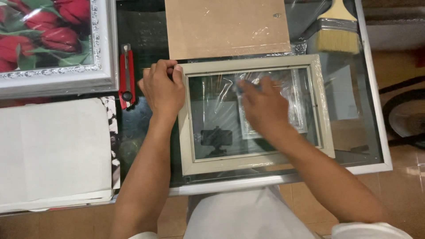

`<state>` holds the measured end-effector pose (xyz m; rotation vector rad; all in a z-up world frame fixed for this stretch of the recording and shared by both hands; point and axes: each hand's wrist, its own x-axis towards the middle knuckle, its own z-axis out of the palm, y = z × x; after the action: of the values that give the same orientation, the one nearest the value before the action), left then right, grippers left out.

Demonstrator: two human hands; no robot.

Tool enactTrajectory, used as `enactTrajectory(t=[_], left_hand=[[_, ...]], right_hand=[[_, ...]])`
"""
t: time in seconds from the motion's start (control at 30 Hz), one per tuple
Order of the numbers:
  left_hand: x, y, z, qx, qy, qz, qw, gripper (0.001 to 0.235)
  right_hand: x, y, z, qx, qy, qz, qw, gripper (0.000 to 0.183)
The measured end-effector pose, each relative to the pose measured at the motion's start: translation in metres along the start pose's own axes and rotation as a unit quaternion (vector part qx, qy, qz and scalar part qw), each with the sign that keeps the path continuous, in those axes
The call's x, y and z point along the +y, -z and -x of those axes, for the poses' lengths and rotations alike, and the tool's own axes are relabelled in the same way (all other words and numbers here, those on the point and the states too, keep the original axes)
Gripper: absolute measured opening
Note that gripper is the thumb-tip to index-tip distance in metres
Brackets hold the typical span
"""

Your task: Wiping the glass of a picture frame with a cloth.

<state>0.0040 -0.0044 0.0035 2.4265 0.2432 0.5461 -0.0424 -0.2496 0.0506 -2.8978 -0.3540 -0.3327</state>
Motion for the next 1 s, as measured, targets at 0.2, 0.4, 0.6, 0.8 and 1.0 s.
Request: enactTrajectory(t=[0.2, 0.4, 0.6, 0.8, 1.0], left_hand=[[0.004, 0.002, -0.001, -0.002, -0.004, -0.011, 1.000, 0.012], [0.001, 0.000, -0.001, 0.007, 0.001, -0.004, 1.000, 0.012], [0.002, 0.002, -0.002, 0.008, -0.005, -0.005, 1.000, 0.011], [-0.007, 0.000, -0.002, 0.004, -0.013, 0.002, 1.000, 0.010], [-0.006, -0.002, -0.001, 0.002, -0.012, -0.008, 1.000, 0.012]], right_hand=[[0.133, 0.010, 0.015, 0.032, -0.096, 0.116, 0.988, 0.030], [0.073, 0.007, 0.001, -0.012, -0.108, 0.118, 0.987, 0.052], [-0.026, -0.005, -0.011, -0.036, 0.064, 0.023, 0.997, 0.056], [-0.064, -0.027, -0.065, -0.033, 0.214, -0.062, 0.974, 0.033], [-0.049, -0.015, -0.058, -0.053, 0.302, -0.093, 0.947, 0.035]])
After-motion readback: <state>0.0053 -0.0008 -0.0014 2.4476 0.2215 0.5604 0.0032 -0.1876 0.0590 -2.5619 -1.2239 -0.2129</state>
